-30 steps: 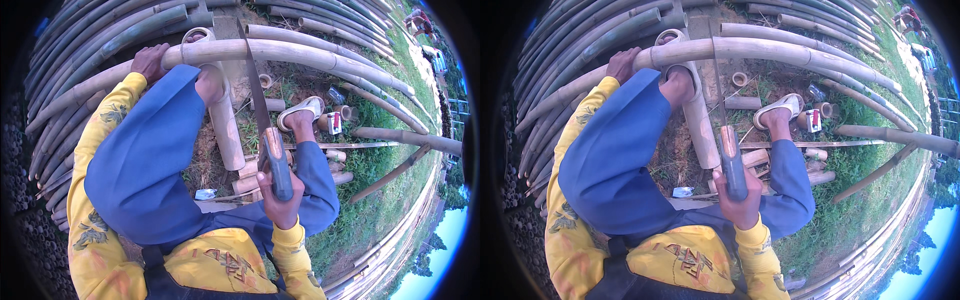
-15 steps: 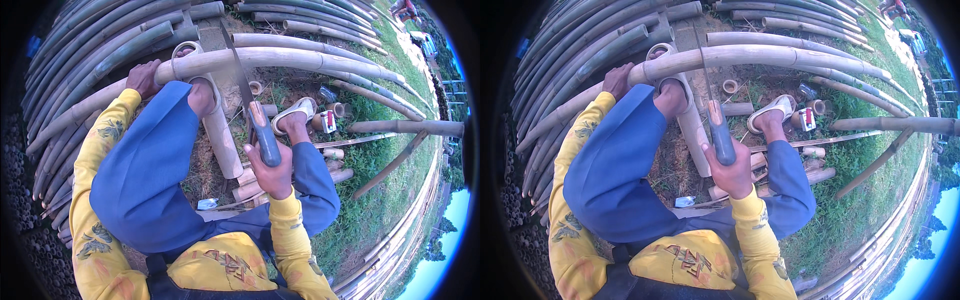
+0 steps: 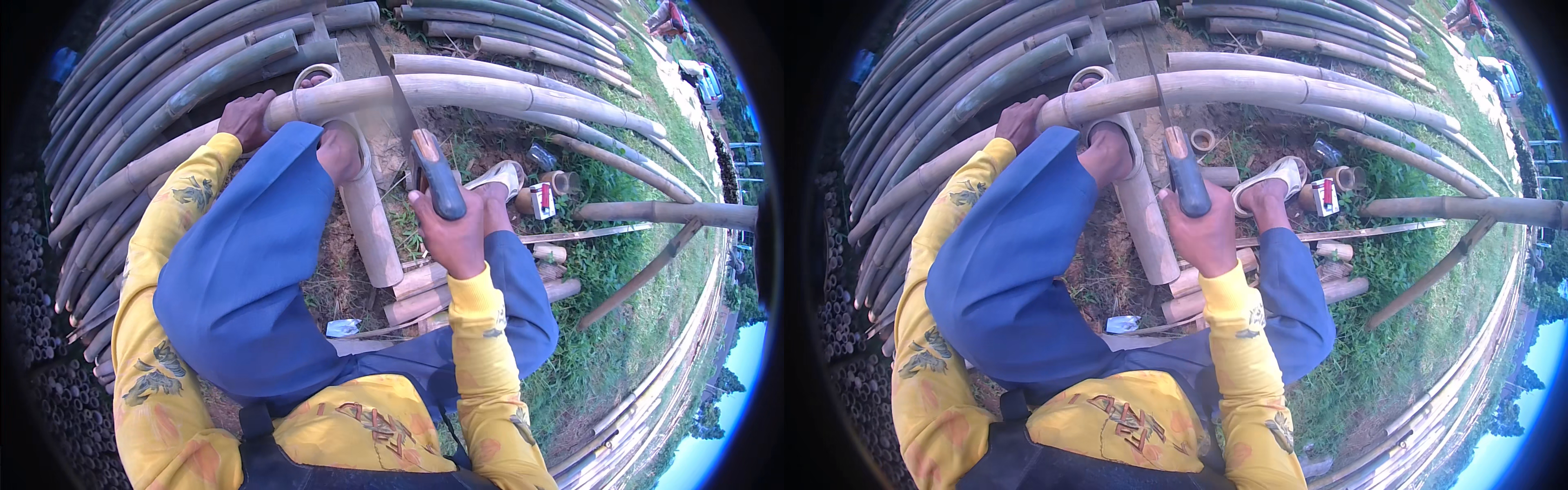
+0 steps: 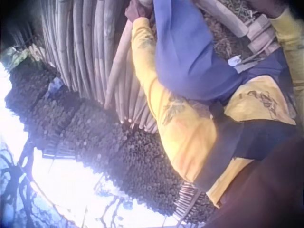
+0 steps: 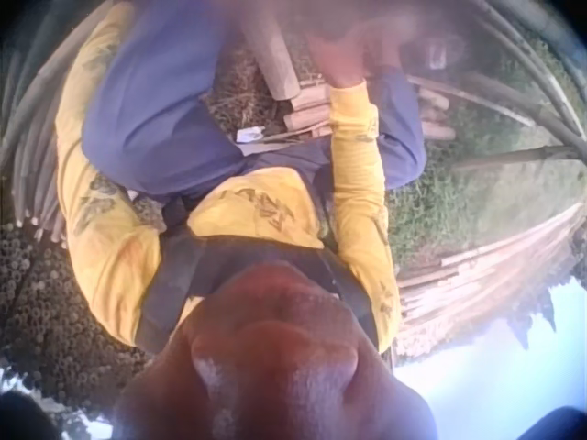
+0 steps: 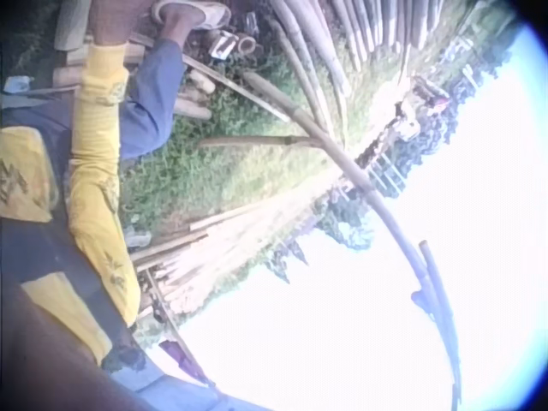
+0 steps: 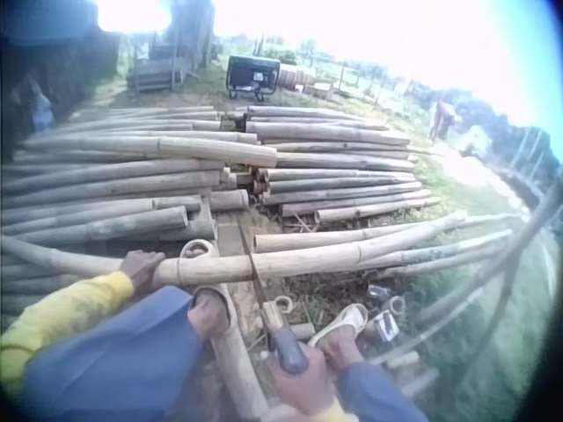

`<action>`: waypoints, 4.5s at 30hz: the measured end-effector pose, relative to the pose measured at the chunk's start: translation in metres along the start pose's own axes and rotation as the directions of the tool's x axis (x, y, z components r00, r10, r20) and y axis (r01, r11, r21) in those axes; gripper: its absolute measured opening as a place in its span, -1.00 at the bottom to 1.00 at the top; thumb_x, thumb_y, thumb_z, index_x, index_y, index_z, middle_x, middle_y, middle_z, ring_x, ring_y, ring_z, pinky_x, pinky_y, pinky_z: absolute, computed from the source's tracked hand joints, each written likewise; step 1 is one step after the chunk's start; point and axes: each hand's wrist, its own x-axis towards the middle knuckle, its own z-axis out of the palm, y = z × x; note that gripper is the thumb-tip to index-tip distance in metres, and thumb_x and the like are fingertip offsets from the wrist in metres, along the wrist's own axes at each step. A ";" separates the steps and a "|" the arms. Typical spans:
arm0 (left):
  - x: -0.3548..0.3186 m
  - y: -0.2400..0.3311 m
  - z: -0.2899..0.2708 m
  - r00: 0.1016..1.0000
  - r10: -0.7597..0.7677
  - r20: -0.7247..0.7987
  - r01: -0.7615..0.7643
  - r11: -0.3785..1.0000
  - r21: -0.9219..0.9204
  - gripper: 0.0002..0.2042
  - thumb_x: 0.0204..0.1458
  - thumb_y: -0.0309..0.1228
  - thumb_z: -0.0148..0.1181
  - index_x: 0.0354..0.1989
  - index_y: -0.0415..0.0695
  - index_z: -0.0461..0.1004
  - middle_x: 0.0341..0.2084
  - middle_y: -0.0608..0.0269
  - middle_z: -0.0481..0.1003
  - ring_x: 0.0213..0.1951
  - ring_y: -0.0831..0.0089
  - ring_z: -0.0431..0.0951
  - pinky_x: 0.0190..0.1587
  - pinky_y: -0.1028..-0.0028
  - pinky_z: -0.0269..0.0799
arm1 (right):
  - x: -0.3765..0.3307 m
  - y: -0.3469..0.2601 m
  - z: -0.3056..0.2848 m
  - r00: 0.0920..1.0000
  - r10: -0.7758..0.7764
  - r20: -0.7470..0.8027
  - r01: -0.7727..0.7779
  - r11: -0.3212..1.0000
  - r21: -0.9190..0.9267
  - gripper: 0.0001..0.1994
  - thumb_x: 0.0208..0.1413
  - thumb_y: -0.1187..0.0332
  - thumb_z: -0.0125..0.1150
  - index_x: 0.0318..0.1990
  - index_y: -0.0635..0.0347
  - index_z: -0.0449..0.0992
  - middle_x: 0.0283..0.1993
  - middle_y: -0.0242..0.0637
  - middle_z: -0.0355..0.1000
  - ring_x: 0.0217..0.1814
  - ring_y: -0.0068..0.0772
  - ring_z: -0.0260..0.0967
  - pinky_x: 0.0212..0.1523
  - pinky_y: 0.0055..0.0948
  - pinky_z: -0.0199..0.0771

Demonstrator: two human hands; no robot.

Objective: The person sits on the ground and uses a hand saw to cut long bamboo poles into shorter sections. They repeatedly position a pole, saw through it, and move the cut pieces aside.

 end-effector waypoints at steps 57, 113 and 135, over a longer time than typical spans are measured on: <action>-0.004 -0.001 -0.009 0.997 0.082 0.009 -0.081 0.993 -0.086 -0.40 -0.19 0.01 0.51 -0.05 -0.05 0.44 -0.17 0.02 0.63 -0.19 -0.08 0.63 -0.04 0.08 0.53 | -0.109 0.006 -0.016 0.994 0.064 -0.084 -0.067 0.997 -0.035 -0.69 0.15 0.55 0.35 0.06 0.39 0.58 -0.47 -0.38 0.47 -0.43 -0.62 0.35 -0.32 -0.51 0.44; -0.016 -0.017 0.005 1.000 -0.005 -0.022 0.005 1.000 0.023 -0.50 -0.04 -0.06 0.41 0.05 0.04 0.44 -0.14 0.15 0.65 -0.20 -0.01 0.63 -0.11 0.11 0.54 | -0.133 0.050 -0.023 0.999 -0.049 -0.018 0.048 0.998 -0.047 -0.57 0.12 0.55 0.30 0.19 0.35 0.57 -0.13 -0.08 0.65 -0.20 -0.47 0.62 -0.13 -0.46 0.54; -0.001 -0.008 0.025 0.998 -0.061 0.002 0.060 0.996 0.069 -0.44 -0.06 0.00 0.41 0.10 0.09 0.43 -0.06 0.20 0.61 -0.03 0.06 0.61 0.02 0.08 0.48 | -0.111 0.018 -0.042 0.999 -0.014 0.033 0.019 0.989 -0.148 -0.82 0.02 0.51 0.39 -0.20 0.33 0.60 -0.58 -0.23 0.41 -0.59 -0.19 0.42 -0.45 -0.32 0.41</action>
